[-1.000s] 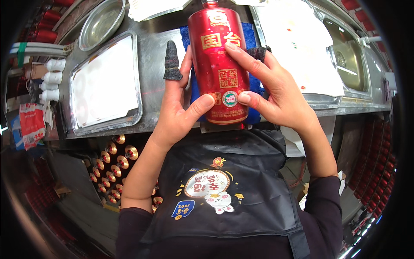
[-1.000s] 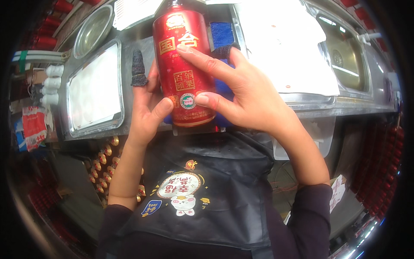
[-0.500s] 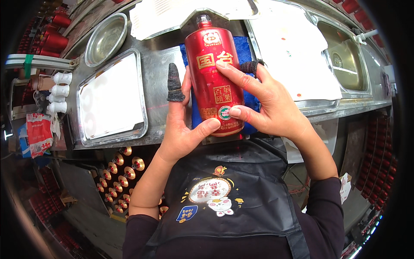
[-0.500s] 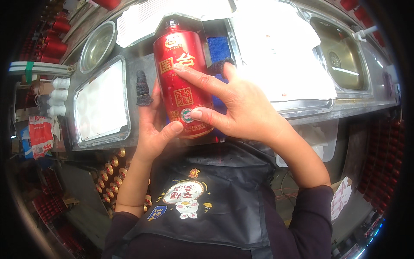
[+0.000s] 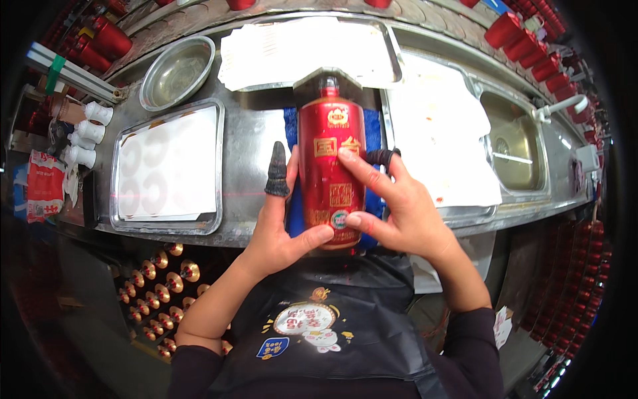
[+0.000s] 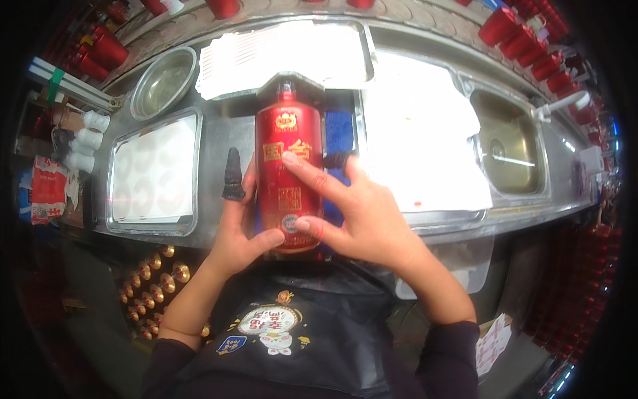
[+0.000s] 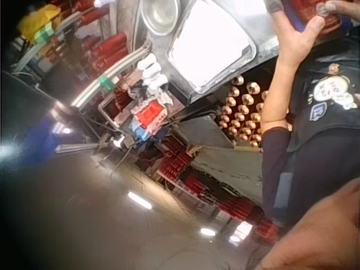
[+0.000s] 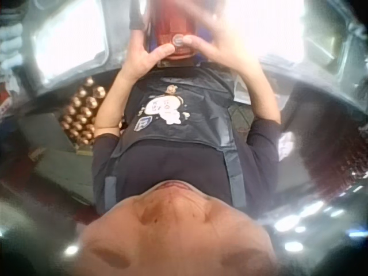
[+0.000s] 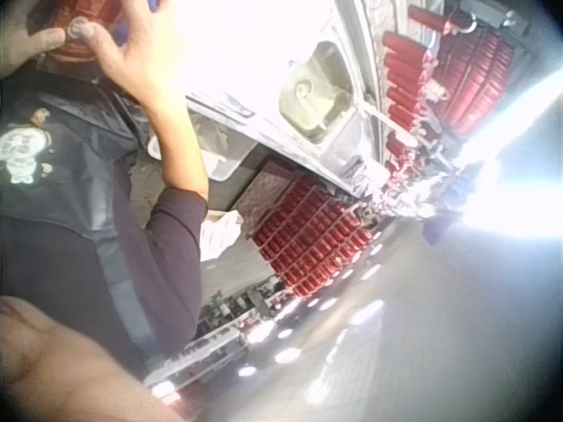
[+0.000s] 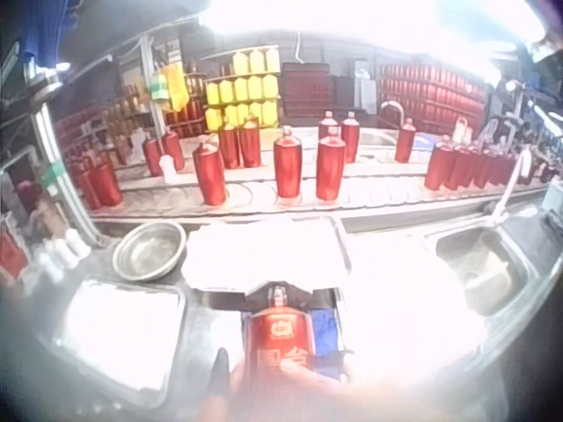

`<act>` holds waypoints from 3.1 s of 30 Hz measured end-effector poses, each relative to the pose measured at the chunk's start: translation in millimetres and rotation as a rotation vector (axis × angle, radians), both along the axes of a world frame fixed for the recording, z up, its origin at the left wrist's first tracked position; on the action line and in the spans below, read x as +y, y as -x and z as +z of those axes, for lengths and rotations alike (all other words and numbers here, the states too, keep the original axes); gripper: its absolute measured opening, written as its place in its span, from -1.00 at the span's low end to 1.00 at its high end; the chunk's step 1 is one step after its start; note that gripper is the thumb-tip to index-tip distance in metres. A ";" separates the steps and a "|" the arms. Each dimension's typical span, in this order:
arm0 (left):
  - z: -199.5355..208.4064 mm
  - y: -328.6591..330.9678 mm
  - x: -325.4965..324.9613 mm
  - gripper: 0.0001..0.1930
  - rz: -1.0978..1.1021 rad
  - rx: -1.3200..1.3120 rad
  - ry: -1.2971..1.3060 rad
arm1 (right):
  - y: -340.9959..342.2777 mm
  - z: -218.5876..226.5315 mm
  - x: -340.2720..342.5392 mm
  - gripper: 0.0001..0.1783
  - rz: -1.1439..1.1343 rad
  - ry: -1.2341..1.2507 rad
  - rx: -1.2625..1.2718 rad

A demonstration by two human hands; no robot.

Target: The person picks up red cylindrical bottles from a tray, wipes them with a blue cloth, and applies gold circular labels to the necks. They smooth the labels with a tool and place the finished bottles back on the tray.

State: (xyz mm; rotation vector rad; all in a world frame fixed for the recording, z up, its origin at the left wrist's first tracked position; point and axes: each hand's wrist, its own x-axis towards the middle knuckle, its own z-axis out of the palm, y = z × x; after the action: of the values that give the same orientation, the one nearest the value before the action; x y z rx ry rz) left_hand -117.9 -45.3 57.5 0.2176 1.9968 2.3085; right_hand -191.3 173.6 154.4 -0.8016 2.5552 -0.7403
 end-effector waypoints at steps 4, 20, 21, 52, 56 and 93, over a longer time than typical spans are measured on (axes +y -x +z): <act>1.3 -0.4 -1.7 0.14 0.005 0.003 -0.019 | 1.3 6.1 -4.6 -0.09 -0.010 -0.044 -0.046; 2.3 0.2 -2.7 0.13 -0.013 -0.011 -0.018 | 4.1 0.0 -6.2 -0.07 -0.024 -0.002 -0.008; 2.4 0.1 -2.3 0.13 -0.009 -0.009 -0.022 | 3.7 -1.2 -5.4 -0.06 -0.021 0.002 0.001; -3.2 -10.1 4.3 0.26 0.046 0.022 0.057 | 90.4 31.8 -57.0 -0.64 0.252 0.426 0.653; -4.4 -14.7 3.6 0.24 0.035 0.064 0.186 | 71.5 30.6 -64.7 -0.68 0.553 0.350 0.321; 0.5 -32.9 -12.1 -0.28 0.358 -0.104 -0.100 | -30.8 -2.1 -12.8 -0.67 0.581 0.536 0.474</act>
State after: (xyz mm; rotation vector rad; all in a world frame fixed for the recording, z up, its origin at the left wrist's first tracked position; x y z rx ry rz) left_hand -84.9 -57.3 58.0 -0.2724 2.0086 2.5656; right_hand -160.5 160.7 152.2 -1.9869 2.2778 -1.1422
